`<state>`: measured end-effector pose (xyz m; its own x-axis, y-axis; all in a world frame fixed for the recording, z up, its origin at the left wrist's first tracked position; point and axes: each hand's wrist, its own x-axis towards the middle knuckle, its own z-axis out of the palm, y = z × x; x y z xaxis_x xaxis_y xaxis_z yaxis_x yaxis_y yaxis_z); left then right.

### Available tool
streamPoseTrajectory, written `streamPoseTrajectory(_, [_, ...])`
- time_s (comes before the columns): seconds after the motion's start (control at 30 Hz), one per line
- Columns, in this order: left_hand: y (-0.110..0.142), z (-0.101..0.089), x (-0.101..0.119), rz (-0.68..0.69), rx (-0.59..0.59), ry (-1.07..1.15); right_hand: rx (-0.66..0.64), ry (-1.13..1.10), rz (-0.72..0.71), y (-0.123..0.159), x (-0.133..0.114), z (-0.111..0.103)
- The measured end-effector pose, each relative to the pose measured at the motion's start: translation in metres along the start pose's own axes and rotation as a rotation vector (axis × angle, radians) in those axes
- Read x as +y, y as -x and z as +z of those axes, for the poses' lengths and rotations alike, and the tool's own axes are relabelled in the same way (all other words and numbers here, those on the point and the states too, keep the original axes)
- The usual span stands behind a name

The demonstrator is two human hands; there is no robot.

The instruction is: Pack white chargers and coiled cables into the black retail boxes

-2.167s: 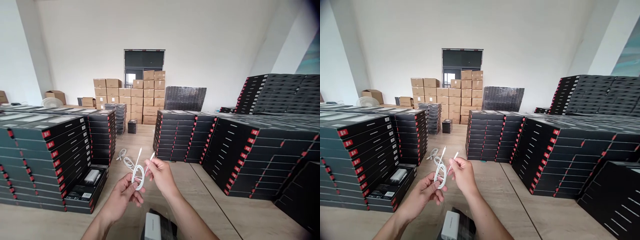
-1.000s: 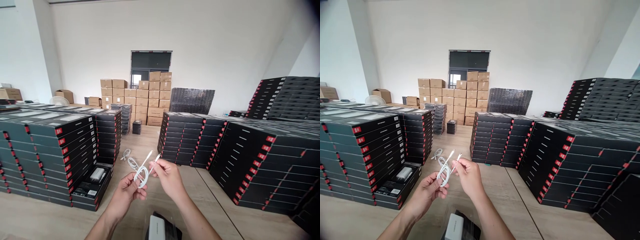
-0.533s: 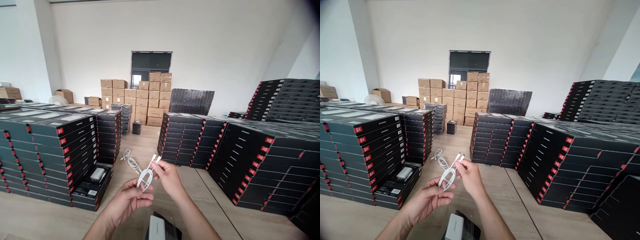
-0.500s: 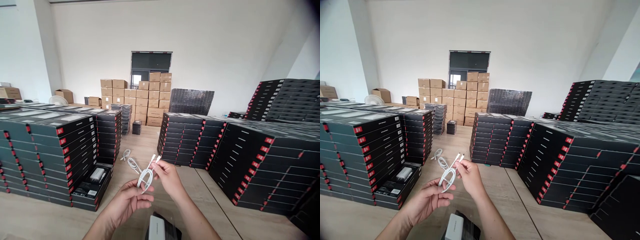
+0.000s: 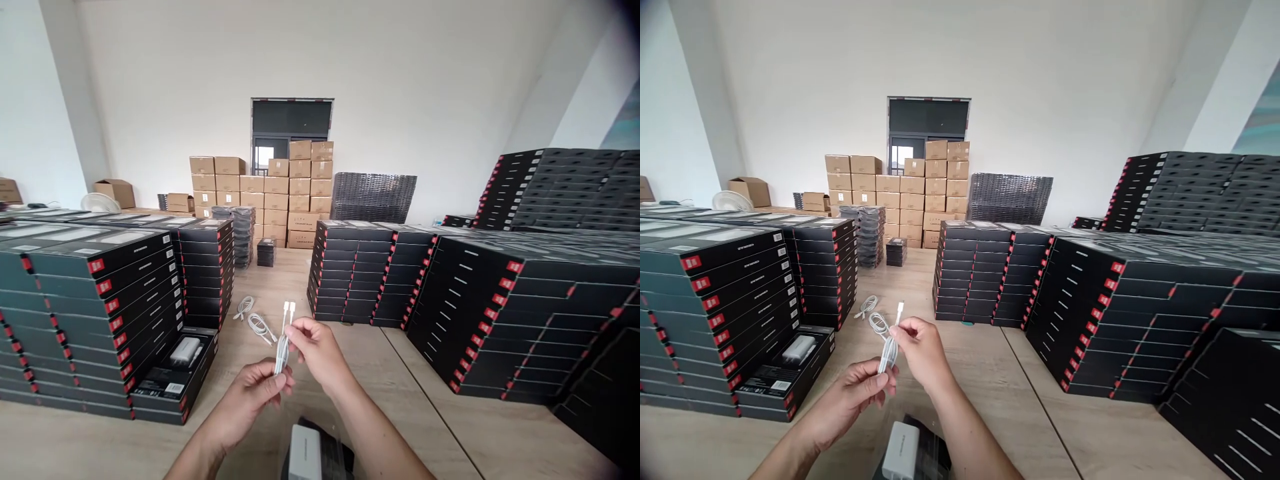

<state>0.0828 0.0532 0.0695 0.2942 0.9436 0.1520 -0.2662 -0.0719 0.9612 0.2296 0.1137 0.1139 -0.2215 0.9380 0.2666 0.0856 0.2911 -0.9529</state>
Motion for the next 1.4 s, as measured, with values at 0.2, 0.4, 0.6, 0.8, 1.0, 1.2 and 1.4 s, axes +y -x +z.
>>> streamPoseTrajectory(0.2, [-0.002,-0.003,-0.002,-0.01,0.047,0.071,0.061,-0.069,-0.034,0.003,-0.002,0.005])
streamPoseTrajectory(0.4, [0.001,0.003,0.004,-0.025,0.028,0.216,0.084,-0.083,-0.028,0.002,-0.004,0.003])
streamPoseTrajectory(0.6, [0.0,0.0,0.001,-0.018,0.036,0.228,0.056,-0.124,0.004,0.002,-0.005,0.003])
streamPoseTrajectory(0.8, [0.001,0.0,0.002,0.016,0.055,0.057,0.019,-0.052,-0.006,0.004,-0.009,0.005])
streamPoseTrajectory(1.0, [0.004,0.007,0.004,0.005,0.079,-0.05,0.026,0.085,-0.091,0.009,-0.008,0.011])
streamPoseTrajectory(1.2, [0.001,0.005,0.001,0.045,0.099,-0.037,0.104,-0.001,-0.115,0.006,-0.01,0.005])
streamPoseTrajectory(1.4, [0.004,0.005,0.006,0.033,0.049,-0.122,0.137,-0.156,-0.066,0.002,-0.009,0.001])
